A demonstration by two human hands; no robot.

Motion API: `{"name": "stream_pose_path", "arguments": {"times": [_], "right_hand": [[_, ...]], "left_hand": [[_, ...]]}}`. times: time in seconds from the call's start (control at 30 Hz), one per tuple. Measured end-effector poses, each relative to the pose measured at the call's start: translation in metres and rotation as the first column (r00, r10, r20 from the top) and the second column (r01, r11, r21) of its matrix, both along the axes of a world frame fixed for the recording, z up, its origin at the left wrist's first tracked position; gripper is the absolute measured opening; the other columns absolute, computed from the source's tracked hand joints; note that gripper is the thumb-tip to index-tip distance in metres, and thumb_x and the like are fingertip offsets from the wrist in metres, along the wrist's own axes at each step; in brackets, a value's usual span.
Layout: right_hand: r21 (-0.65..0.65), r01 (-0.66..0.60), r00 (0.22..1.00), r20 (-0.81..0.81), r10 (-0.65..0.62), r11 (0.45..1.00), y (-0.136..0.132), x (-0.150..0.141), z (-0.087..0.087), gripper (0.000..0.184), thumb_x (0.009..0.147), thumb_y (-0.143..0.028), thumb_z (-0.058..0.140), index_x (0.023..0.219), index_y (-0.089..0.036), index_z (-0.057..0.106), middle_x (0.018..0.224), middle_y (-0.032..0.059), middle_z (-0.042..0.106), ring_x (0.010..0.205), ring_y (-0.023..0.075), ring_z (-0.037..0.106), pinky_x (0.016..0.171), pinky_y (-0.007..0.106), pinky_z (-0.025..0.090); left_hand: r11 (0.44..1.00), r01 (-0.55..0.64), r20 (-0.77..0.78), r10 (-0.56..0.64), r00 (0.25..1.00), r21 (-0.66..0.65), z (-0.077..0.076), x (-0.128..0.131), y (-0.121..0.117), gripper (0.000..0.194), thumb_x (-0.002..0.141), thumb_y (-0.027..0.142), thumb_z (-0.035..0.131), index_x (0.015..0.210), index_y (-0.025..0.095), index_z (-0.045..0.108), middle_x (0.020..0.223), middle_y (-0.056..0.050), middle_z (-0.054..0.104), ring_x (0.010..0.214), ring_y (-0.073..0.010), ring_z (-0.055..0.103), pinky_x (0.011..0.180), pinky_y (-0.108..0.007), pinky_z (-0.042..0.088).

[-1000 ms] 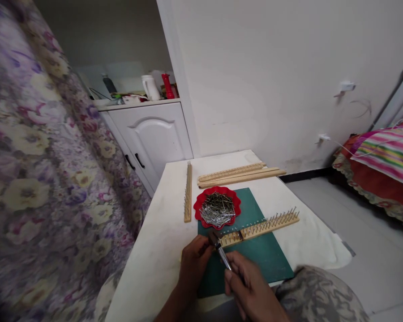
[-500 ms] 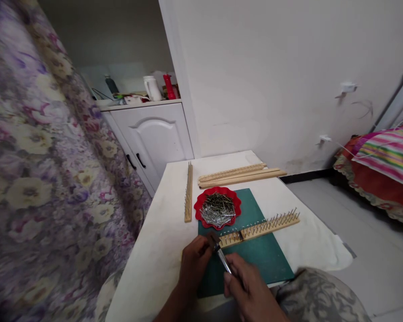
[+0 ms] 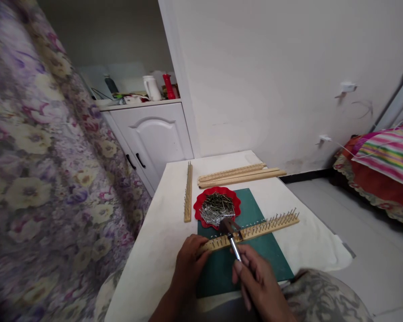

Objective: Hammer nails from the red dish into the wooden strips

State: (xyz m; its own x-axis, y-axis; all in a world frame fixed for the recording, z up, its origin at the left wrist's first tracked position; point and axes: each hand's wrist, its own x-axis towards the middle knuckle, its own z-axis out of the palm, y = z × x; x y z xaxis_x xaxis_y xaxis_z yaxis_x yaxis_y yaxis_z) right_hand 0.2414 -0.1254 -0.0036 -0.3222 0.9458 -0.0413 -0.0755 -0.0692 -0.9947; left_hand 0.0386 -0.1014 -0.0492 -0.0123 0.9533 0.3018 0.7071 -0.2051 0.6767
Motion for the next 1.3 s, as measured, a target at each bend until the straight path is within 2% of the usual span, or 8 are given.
{"name": "stream_pose_path", "arguments": {"times": [0.1,0.2,0.5,0.67,0.83,1.0,1.13,1.3], "right_hand": [[0.011,0.1,0.994,-0.051,-0.099,0.995,0.003,0.01,-0.001,0.033,0.087,-0.047,0.051,0.107,-0.021,0.049,0.065,-0.0052,0.057,0.029,0.0032,0.036,0.032,0.017,0.021],[0.034,0.167,0.984,-0.075,-0.164,0.985,0.005,0.021,-0.001,0.029,0.088,-0.045,0.05,0.106,-0.021,0.05,0.066,-0.0048,0.057,0.031,0.0031,0.038,0.034,0.017,0.023],[0.021,0.293,0.952,-0.095,-0.29,0.956,0.007,0.041,0.001,0.027,0.087,-0.044,0.054,0.102,-0.022,0.055,0.066,-0.0044,0.058,0.032,0.0024,0.039,0.036,0.017,0.026],[0.012,0.284,0.953,-0.111,-0.281,0.959,0.006,0.041,-0.002,0.031,0.085,-0.045,0.056,0.104,-0.021,0.055,0.066,-0.0037,0.06,0.03,0.0029,0.039,0.034,0.018,0.025],[-0.022,0.235,0.966,-0.103,-0.236,0.972,0.005,0.037,0.001,0.034,0.085,-0.047,0.054,0.106,-0.021,0.052,0.066,-0.0035,0.059,0.03,0.0041,0.039,0.034,0.019,0.025],[-0.018,0.219,0.969,-0.116,-0.22,0.975,0.008,0.032,-0.001,0.038,0.083,-0.05,0.056,0.106,-0.02,0.052,0.064,-0.0033,0.059,0.029,0.0052,0.039,0.032,0.019,0.024],[-0.014,0.224,0.964,-0.146,-0.223,0.975,0.012,0.028,-0.005,0.037,0.083,-0.048,0.057,0.106,-0.02,0.052,0.063,-0.0035,0.059,0.028,0.0041,0.039,0.031,0.017,0.024],[-0.008,0.206,0.967,-0.155,-0.205,0.979,0.014,0.022,-0.006,0.031,0.085,-0.046,0.055,0.102,-0.021,0.053,0.064,-0.0038,0.059,0.028,0.0034,0.041,0.03,0.014,0.024]], "left_hand": [[0.999,-0.038,-0.148,0.036,0.988,-0.006,-0.003,-0.008,-0.002,0.03,0.07,0.015,0.06,0.1,0.021,0.061,0.104,-0.006,0.06,0.099,-0.0235,0.053,0.086,-0.038,0.042],[0.999,-0.034,-0.224,0.025,0.974,-0.036,-0.004,-0.011,-0.003,0.032,0.071,0.015,0.059,0.102,0.022,0.061,0.106,-0.006,0.06,0.098,-0.0238,0.053,0.085,-0.039,0.041],[0.999,-0.018,-0.236,0.009,0.972,-0.039,-0.003,0.007,0.001,0.027,0.075,0.014,0.053,0.101,0.021,0.06,0.103,-0.005,0.06,0.096,-0.0211,0.053,0.084,-0.035,0.041],[0.999,0.006,-0.251,-0.014,0.968,-0.032,-0.004,0.019,0.009,0.027,0.077,0.015,0.052,0.102,0.02,0.06,0.103,-0.005,0.06,0.095,-0.0213,0.053,0.083,-0.035,0.041],[0.998,-0.002,-0.284,-0.015,0.959,-0.057,-0.001,0.021,0.013,0.029,0.076,0.019,0.056,0.105,0.022,0.06,0.104,-0.006,0.06,0.097,-0.0226,0.054,0.082,-0.036,0.04],[0.995,-0.043,-0.29,0.015,0.957,-0.091,0.003,0.014,0.01,0.033,0.073,0.02,0.06,0.106,0.022,0.059,0.107,-0.005,0.061,0.099,-0.0232,0.055,0.085,-0.037,0.041],[0.995,-0.026,-0.233,0.003,0.972,-0.096,0.008,0.004,0.005,0.033,0.073,0.023,0.061,0.107,0.022,0.059,0.108,-0.006,0.062,0.1,-0.0237,0.056,0.087,-0.038,0.043],[1.0,0.003,-0.137,0.001,0.991,0.03,0.024,-0.015,0.017,0.019,0.087,0.026,0.046,0.098,0.021,0.06,0.099,-0.006,0.063,0.093,-0.0196,0.057,0.083,-0.032,0.046]]}}
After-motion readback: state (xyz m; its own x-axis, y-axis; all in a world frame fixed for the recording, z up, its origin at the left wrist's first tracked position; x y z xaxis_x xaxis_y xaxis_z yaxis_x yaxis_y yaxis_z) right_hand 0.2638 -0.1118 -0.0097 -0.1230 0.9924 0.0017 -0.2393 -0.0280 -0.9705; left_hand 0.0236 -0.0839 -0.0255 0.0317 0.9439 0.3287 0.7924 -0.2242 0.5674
